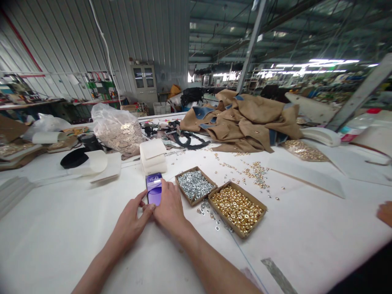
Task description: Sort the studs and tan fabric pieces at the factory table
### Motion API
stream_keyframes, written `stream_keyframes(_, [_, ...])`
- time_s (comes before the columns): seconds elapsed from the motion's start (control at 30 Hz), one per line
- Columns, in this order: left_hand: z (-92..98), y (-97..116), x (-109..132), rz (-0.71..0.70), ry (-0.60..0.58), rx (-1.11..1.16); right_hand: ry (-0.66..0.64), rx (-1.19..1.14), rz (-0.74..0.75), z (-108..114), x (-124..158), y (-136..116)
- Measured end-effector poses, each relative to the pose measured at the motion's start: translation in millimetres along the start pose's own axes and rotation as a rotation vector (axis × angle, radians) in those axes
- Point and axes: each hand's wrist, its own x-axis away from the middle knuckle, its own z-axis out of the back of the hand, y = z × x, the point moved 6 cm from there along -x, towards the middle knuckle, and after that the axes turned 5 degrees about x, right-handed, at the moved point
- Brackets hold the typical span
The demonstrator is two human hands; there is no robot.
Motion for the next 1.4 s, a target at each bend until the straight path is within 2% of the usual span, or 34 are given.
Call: stream_keyframes(1.4, [-0.7,-1.5,1.9,0.014,0.007,0.012,0.002,-0.008,-0.021,2.7,1.4,-1.9])
